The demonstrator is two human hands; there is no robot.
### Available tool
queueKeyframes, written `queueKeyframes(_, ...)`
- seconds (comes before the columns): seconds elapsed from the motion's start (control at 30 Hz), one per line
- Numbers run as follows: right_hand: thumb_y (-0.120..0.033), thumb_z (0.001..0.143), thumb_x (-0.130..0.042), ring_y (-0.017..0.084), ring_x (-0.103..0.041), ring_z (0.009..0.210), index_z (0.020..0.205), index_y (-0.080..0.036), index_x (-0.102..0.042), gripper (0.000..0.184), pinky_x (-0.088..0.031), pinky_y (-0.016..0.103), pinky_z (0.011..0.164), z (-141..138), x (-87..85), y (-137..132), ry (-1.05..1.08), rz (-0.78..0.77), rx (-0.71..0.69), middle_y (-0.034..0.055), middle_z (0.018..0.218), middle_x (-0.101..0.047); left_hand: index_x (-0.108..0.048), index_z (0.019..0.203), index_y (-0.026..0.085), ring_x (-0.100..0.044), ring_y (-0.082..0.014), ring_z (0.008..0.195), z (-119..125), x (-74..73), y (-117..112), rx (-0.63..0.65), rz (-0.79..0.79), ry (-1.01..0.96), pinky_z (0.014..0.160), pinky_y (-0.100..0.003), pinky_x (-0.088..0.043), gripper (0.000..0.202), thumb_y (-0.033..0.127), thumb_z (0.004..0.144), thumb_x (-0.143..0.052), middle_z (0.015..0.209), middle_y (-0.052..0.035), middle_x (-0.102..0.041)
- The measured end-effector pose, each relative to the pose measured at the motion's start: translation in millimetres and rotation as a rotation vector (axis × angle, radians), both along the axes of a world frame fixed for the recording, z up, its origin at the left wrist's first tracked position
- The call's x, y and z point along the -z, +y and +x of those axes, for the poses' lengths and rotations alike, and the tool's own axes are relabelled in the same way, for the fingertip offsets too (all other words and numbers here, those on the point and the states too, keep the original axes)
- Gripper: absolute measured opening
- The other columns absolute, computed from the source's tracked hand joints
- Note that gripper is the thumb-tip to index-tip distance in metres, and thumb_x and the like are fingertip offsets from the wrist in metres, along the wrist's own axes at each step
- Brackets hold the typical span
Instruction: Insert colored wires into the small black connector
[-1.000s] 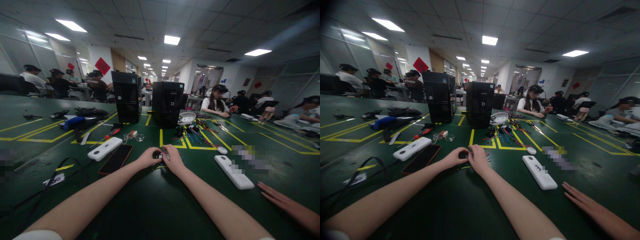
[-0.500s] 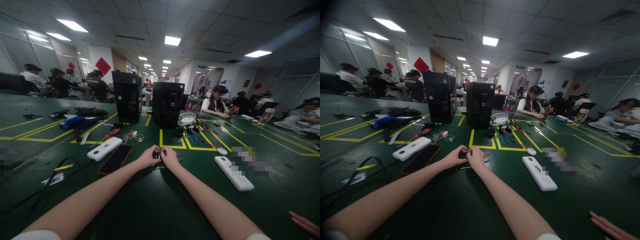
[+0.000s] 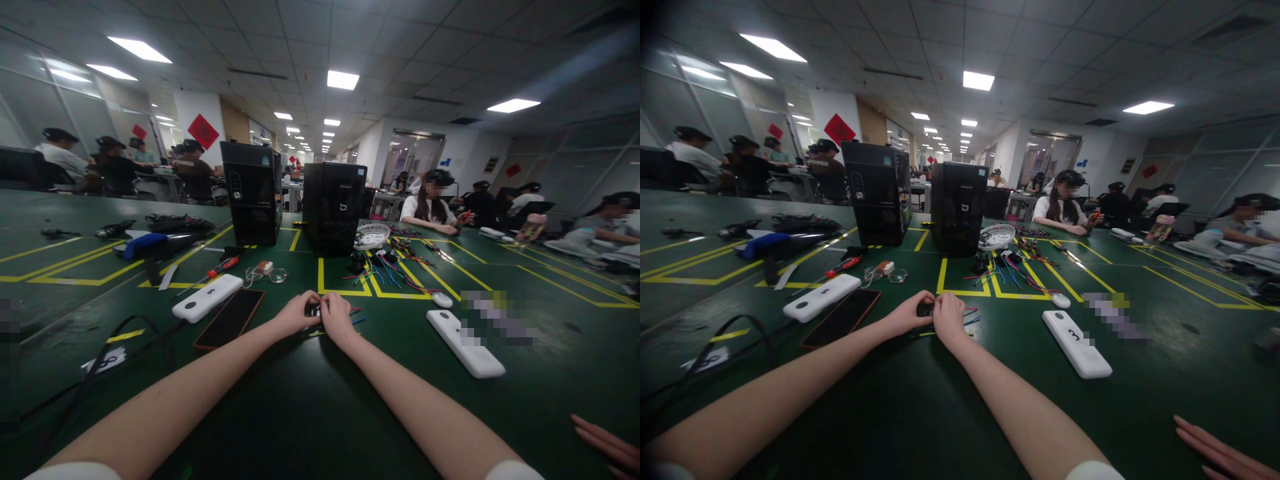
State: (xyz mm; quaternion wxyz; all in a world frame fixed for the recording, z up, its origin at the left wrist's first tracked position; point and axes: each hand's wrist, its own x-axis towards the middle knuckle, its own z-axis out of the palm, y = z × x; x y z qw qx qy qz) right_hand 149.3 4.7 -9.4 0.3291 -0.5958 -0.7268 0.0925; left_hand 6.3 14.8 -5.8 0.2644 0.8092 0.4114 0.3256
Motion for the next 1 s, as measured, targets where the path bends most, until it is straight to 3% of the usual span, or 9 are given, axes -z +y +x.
queueKeyframes(0.4,-0.017,0.084,-0.037,0.019,-0.050,0.092,0.083,-0.018,-0.052,0.016,-0.031,0.034,0.086,1.6,8.1,5.0,0.029,0.030,-0.004,0.0060,0.092,-0.057,-0.056,0.097,0.019,-0.057,-0.0221,0.095,1.1,-2.6,0.4,-0.022,-0.014,0.057,0.091,-0.037,-0.040,0.033,0.026,0.067,-0.066,0.098,-0.0040,-0.063)
queueKeyframes(1.0,-0.022,0.083,-0.041,0.019,-0.050,0.092,0.085,-0.018,-0.055,0.014,-0.032,0.033,0.086,3.4,1.4,-1.7,-0.050,0.007,-0.023,0.0059,0.091,-0.057,-0.059,0.096,0.018,-0.058,-0.0228,0.093,1.8,-1.3,-0.6,-0.028,0.023,0.060,0.086,-0.035,-0.042,0.030,0.029,0.068,-0.066,0.095,-0.0044,-0.064)
